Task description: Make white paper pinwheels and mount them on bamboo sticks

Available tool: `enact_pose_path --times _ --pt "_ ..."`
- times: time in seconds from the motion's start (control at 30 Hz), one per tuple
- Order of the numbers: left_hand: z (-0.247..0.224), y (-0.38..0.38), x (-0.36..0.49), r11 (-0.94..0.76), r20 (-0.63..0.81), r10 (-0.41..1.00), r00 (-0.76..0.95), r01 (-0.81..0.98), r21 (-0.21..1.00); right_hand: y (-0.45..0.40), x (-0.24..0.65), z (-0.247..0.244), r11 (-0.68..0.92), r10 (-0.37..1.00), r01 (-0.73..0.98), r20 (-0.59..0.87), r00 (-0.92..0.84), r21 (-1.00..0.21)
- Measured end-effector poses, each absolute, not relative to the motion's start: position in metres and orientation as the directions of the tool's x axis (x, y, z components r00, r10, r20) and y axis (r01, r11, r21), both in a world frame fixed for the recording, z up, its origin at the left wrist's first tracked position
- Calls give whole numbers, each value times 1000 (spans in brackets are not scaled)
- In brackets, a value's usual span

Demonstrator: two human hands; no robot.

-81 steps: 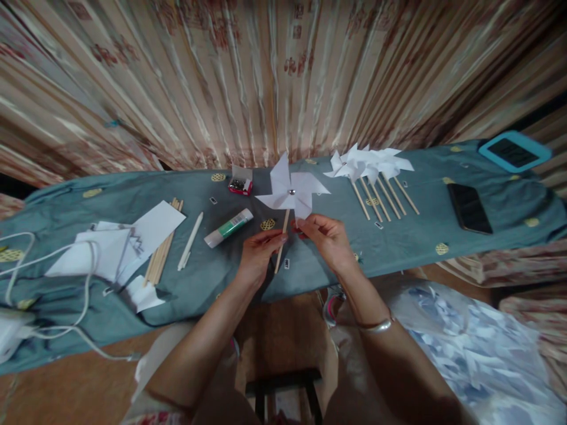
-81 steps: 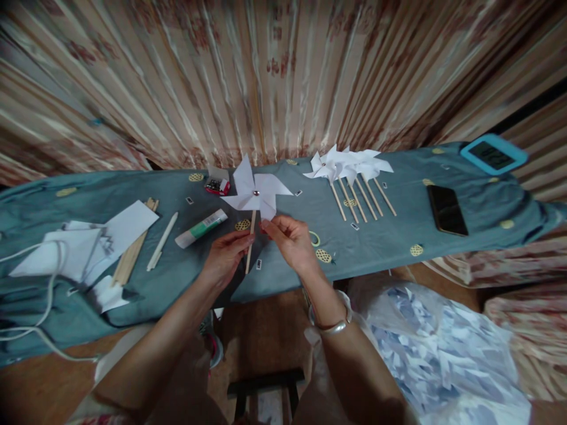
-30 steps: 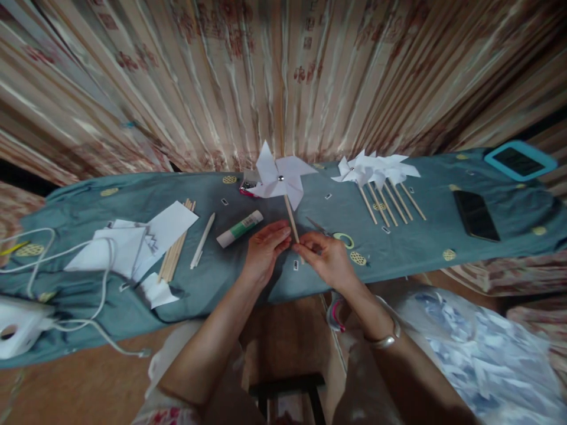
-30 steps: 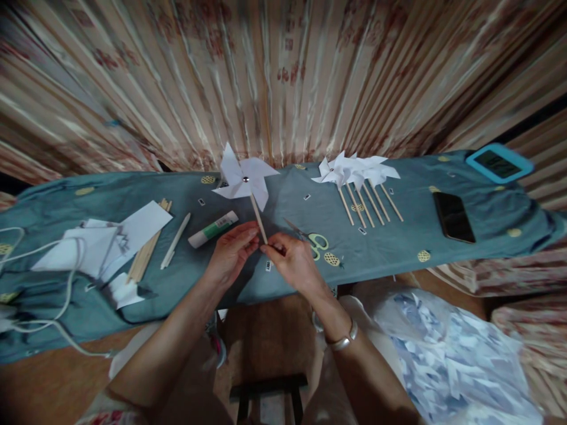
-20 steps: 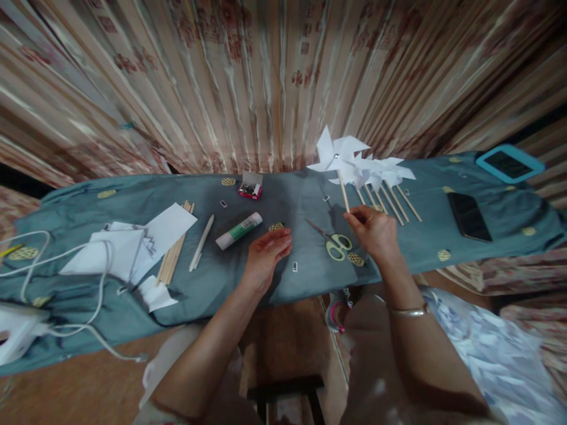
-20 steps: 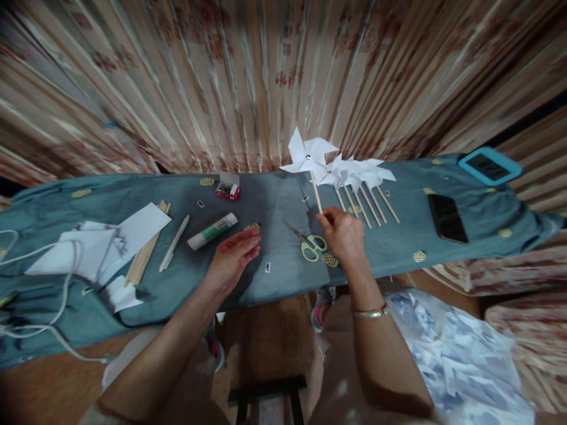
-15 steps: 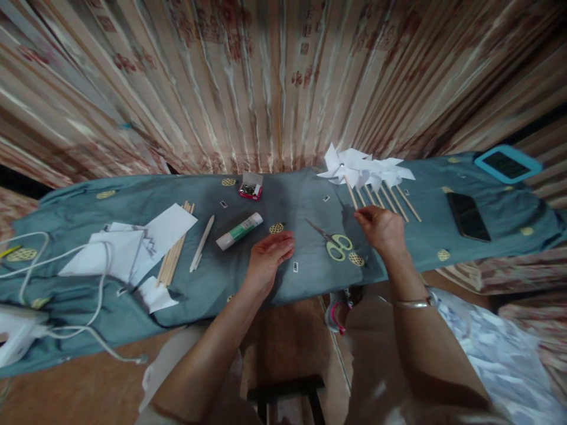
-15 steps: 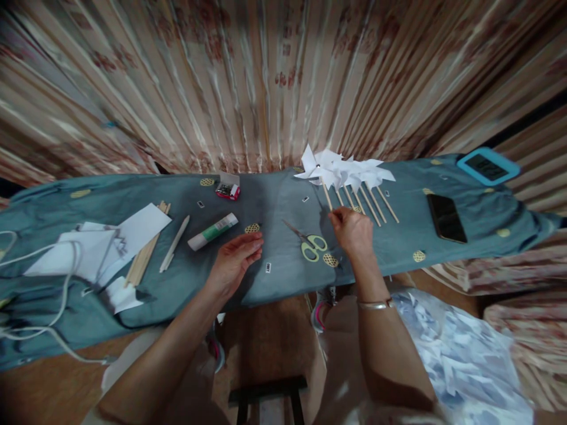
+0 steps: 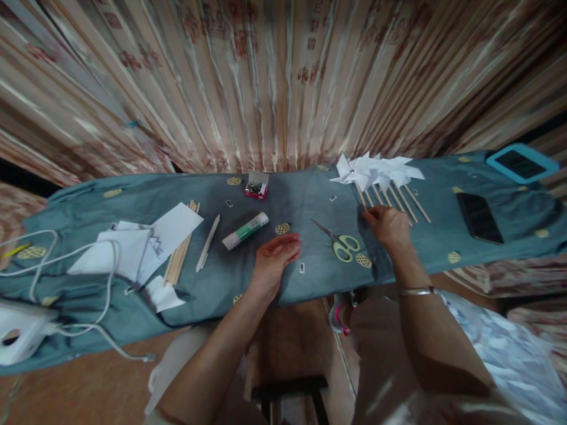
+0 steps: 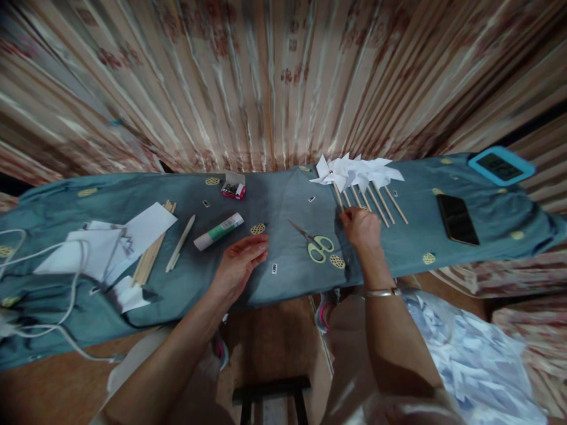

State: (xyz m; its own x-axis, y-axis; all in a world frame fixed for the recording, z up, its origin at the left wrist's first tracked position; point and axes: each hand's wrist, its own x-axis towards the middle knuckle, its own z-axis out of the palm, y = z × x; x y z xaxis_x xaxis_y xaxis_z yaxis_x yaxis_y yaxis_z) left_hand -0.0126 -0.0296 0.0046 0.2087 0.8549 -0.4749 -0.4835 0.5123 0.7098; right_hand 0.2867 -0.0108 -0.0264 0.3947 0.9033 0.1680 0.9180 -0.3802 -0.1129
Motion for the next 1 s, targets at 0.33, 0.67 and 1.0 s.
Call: enact_pose_path --times 0.33,0.67,1.0 --pt "6 -31 -13 509 -465 858 216 -476 717 -8 293 -35 -357 904 933 234 357 -45" --pt "6 -39 -19 434 -385 901 200 -431 791 -16 287 -19 -397 893 918 237 383 12" --pt "9 -54 -43 360 -314 931 186 -328 874 -29 217 -13 -44 948 992 307 78 -115"
